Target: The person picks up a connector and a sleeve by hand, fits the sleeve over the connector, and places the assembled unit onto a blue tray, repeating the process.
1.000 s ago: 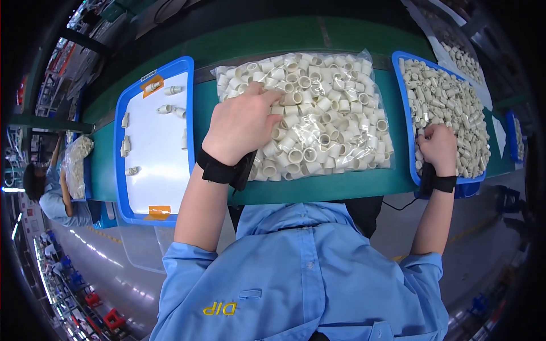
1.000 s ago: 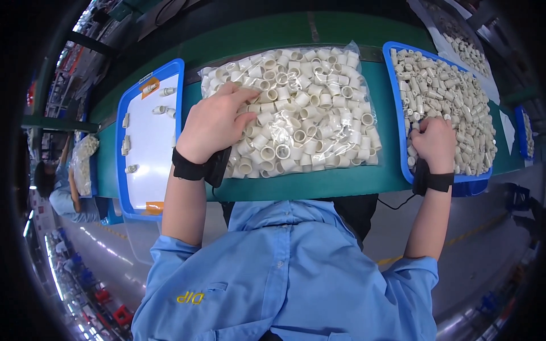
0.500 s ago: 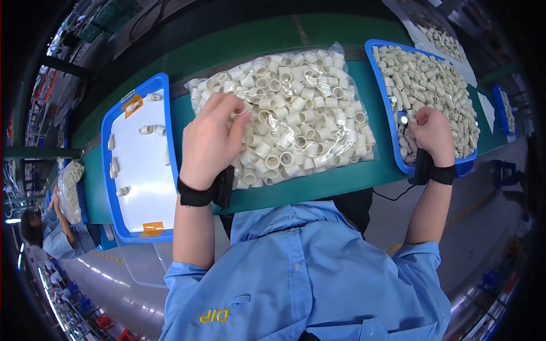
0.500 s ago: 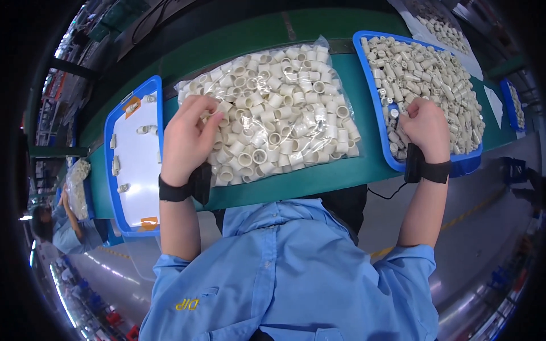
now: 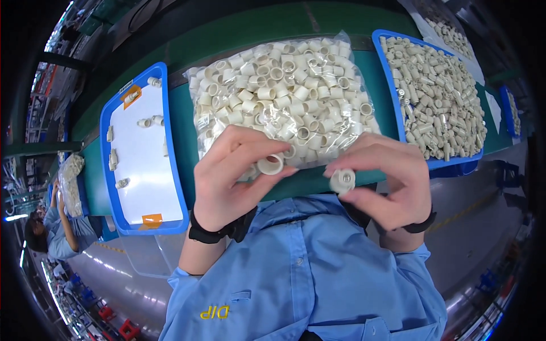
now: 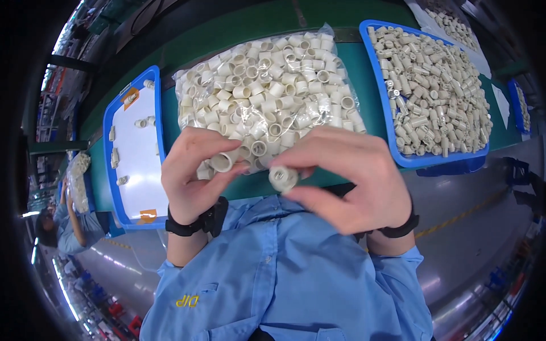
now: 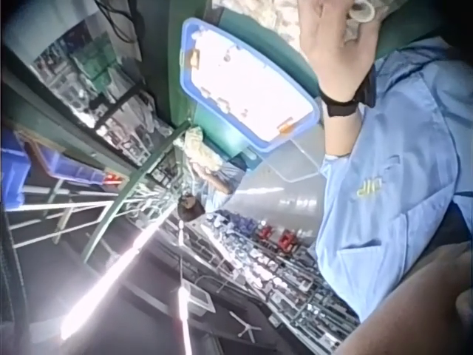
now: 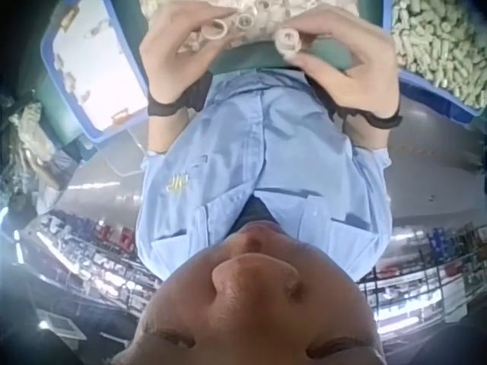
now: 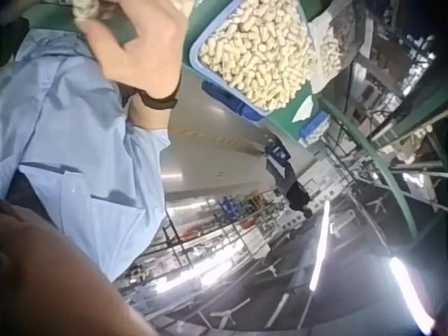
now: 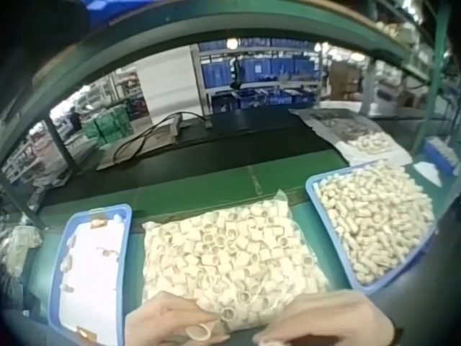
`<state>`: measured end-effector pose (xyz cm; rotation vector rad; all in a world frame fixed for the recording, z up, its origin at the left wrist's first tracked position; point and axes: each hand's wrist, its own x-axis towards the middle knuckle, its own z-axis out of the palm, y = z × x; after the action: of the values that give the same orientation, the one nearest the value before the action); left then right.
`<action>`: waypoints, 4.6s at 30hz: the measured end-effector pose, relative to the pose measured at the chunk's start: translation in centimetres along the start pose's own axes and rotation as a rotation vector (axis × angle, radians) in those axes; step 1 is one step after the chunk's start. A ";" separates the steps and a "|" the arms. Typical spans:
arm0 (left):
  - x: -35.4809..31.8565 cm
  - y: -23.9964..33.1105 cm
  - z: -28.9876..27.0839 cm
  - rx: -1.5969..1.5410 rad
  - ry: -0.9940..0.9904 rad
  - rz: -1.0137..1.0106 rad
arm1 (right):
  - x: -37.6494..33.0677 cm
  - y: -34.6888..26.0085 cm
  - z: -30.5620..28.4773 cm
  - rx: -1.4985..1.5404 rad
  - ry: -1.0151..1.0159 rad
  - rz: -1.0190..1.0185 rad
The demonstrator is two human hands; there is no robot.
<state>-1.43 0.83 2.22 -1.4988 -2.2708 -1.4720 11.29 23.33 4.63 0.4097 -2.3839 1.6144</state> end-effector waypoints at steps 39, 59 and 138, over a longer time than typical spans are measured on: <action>-1.2 -1.0 -1.2 -0.138 -0.303 -0.102 | 1.7 1.7 8.0 -0.270 0.387 -0.445; -1.4 -0.9 -0.2 -0.165 -0.161 -0.094 | 2.9 2.2 9.9 -0.210 0.537 -0.454; 0.1 -1.2 -0.2 -0.038 -0.138 0.012 | 1.2 1.9 4.5 -0.055 0.376 -0.274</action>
<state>-2.48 0.66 1.57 -1.6722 -2.3158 -1.4601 9.28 19.74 1.75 0.3654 -1.9912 1.3629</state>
